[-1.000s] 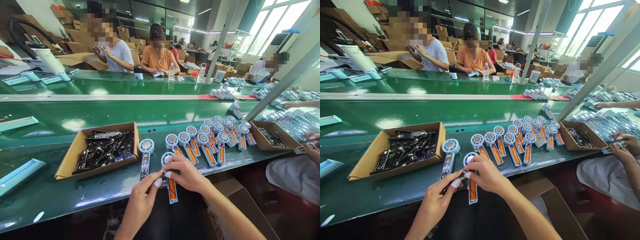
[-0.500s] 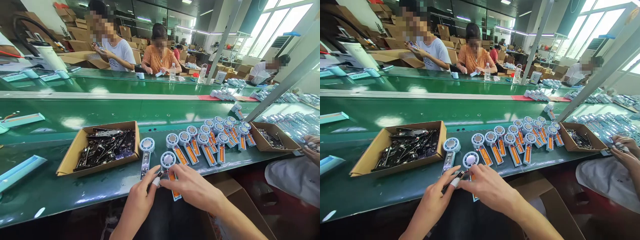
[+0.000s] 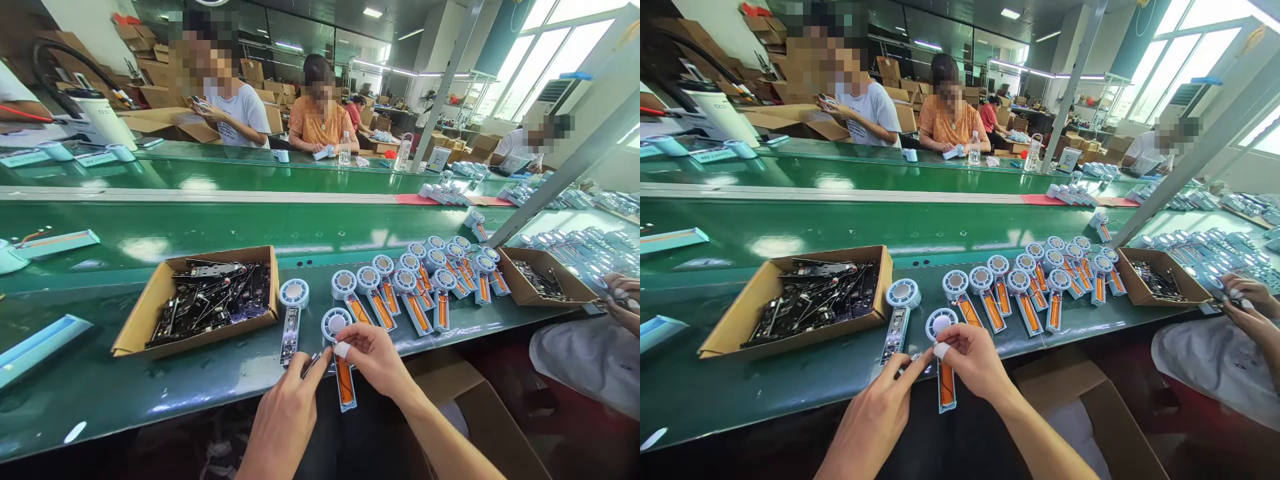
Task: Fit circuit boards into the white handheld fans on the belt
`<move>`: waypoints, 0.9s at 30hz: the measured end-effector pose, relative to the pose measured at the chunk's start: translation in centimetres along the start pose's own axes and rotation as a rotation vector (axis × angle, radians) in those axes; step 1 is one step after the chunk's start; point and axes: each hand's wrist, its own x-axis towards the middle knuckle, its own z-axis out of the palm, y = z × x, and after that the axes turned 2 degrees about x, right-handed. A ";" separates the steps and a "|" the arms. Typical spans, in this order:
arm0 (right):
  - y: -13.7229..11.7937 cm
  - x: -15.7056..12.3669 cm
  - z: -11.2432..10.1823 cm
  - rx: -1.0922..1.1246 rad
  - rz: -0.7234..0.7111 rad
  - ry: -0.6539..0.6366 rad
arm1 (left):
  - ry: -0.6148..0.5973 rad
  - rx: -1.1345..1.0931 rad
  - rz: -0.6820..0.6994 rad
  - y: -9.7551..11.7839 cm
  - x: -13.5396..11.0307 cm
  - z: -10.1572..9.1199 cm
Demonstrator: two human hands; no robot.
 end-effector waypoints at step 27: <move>-1.7 -1.4 2.5 -1.206 -0.459 -0.044 | 0.463 -0.296 0.064 1.3 -1.2 0.8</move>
